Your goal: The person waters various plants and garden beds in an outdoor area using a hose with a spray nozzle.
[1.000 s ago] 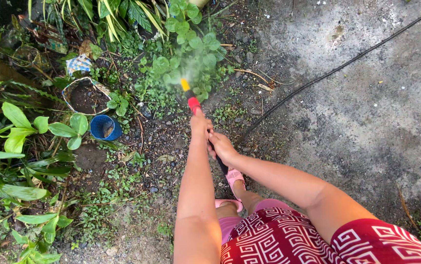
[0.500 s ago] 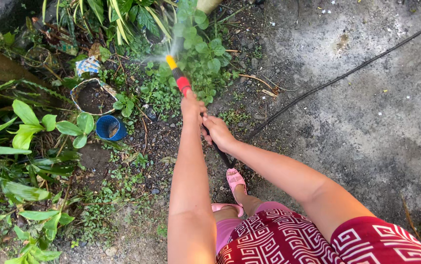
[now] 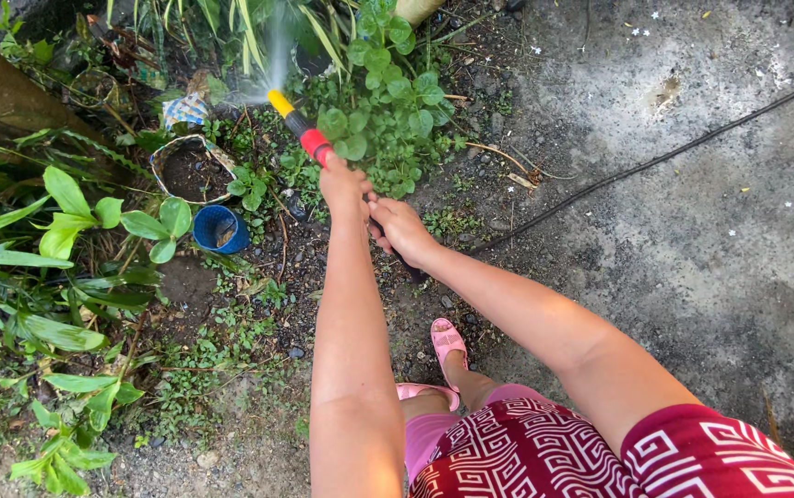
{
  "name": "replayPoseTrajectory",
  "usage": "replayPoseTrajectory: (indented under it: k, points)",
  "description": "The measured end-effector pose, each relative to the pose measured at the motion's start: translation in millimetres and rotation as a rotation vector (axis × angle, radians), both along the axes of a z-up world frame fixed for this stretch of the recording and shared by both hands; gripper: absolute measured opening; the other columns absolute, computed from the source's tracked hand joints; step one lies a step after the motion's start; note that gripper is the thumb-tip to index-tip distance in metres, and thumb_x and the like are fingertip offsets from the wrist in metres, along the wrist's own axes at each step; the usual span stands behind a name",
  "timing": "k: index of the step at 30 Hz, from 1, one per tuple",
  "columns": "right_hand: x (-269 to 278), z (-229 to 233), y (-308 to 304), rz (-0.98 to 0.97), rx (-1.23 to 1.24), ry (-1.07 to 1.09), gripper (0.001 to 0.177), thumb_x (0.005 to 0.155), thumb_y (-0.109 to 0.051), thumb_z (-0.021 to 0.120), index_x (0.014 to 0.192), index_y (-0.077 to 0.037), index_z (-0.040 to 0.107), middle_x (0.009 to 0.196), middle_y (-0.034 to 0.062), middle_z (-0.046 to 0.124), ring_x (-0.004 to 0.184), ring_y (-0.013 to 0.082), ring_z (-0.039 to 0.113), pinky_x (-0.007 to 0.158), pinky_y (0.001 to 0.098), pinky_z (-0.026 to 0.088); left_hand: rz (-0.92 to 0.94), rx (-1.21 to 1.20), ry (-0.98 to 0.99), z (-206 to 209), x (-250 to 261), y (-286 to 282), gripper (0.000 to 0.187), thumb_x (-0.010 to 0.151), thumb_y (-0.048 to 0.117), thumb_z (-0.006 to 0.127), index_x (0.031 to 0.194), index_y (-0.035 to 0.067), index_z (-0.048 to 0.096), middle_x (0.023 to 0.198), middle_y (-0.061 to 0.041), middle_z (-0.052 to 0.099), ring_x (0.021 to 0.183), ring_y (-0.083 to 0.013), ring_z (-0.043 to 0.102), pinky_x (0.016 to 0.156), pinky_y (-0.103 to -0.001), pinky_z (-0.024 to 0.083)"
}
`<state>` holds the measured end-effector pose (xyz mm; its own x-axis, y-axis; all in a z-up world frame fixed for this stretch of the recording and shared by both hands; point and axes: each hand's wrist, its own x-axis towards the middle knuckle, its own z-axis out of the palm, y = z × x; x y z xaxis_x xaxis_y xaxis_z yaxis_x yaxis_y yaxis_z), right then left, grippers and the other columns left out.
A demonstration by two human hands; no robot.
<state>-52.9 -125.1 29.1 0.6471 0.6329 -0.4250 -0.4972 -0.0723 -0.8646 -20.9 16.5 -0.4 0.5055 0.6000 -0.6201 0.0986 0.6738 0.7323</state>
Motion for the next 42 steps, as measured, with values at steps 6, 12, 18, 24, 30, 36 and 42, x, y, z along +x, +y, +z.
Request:
replayPoseTrajectory:
  k: [6, 12, 18, 24, 30, 36, 42]
  points:
    - [-6, -3, -16, -0.087, 0.14, 0.08, 0.025, 0.105, -0.027, 0.046, 0.094, -0.007, 0.056, 0.069, 0.0017, 0.053, 0.048, 0.0098, 0.045, 0.041, 0.0271, 0.036, -0.155, 0.027, 0.087, 5, 15, -21, 0.038, 0.103, 0.048, 0.043, 0.11, 0.011, 0.049, 0.058, -0.001, 0.042, 0.04, -0.0147, 0.037, 0.037, -0.036, 0.03]
    - [0, -3, -20, -0.076, 0.031, 0.032, 0.028, 0.106, -0.028, 0.046, 0.094, -0.006, 0.057, 0.068, 0.0018, 0.053, 0.048, 0.0099, 0.046, 0.041, 0.0274, 0.036, -0.134, 0.018, 0.062, 1, 16, -24, 0.037, 0.103, 0.046, 0.043, 0.11, 0.01, 0.048, 0.059, -0.001, 0.044, 0.04, -0.0145, 0.038, 0.037, -0.036, 0.029]
    - [-2, -16, -17, -0.03, 0.022, 0.03, 0.029, 0.106, -0.028, 0.047, 0.092, -0.004, 0.057, 0.068, 0.0025, 0.054, 0.047, 0.0109, 0.048, 0.04, 0.0285, 0.037, -0.065, 0.009, 0.05, -20, 7, -17, 0.038, 0.105, 0.048, 0.042, 0.106, 0.01, 0.043, 0.059, -0.003, 0.042, 0.04, -0.0162, 0.038, 0.036, -0.037, 0.03]
    - [-12, -29, -18, -0.015, 0.024, 0.122, 0.029, 0.106, -0.029, 0.047, 0.091, -0.006, 0.056, 0.068, 0.0014, 0.052, 0.046, 0.0106, 0.047, 0.04, 0.0275, 0.034, -0.086, -0.005, 0.097, -31, -3, -19, 0.037, 0.104, 0.049, 0.041, 0.104, 0.012, 0.045, 0.06, -0.003, 0.045, 0.039, -0.0162, 0.039, 0.037, -0.036, 0.03]
    - [-12, -18, 1, 0.034, 0.049, 0.044, 0.032, 0.107, -0.029, 0.048, 0.088, -0.005, 0.054, 0.069, 0.0019, 0.053, 0.049, 0.0102, 0.047, 0.041, 0.0278, 0.036, 0.016, 0.043, 0.049, -8, -13, -1, 0.035, 0.104, 0.045, 0.041, 0.104, 0.01, 0.045, 0.062, -0.004, 0.044, 0.04, -0.0157, 0.038, 0.035, -0.036, 0.031]
    - [-11, -4, -3, 0.005, 0.042, 0.025, 0.03, 0.105, -0.03, 0.047, 0.089, -0.006, 0.056, 0.069, 0.0025, 0.054, 0.047, 0.0105, 0.046, 0.04, 0.0275, 0.034, -0.02, 0.076, 0.072, 4, -8, -5, 0.042, 0.105, 0.048, 0.04, 0.113, 0.007, 0.048, 0.064, -0.005, 0.048, 0.041, -0.0154, 0.039, 0.035, -0.035, 0.032]
    - [-17, -10, 8, 0.064, 0.001, -0.001, 0.032, 0.105, -0.031, 0.049, 0.087, -0.005, 0.056, 0.065, 0.0032, 0.053, 0.046, 0.0115, 0.047, 0.039, 0.0285, 0.034, 0.039, 0.065, 0.058, -15, -22, 12, 0.05, 0.105, 0.049, 0.041, 0.123, 0.003, 0.05, 0.066, -0.006, 0.049, 0.042, -0.0147, 0.039, 0.037, -0.035, 0.032]
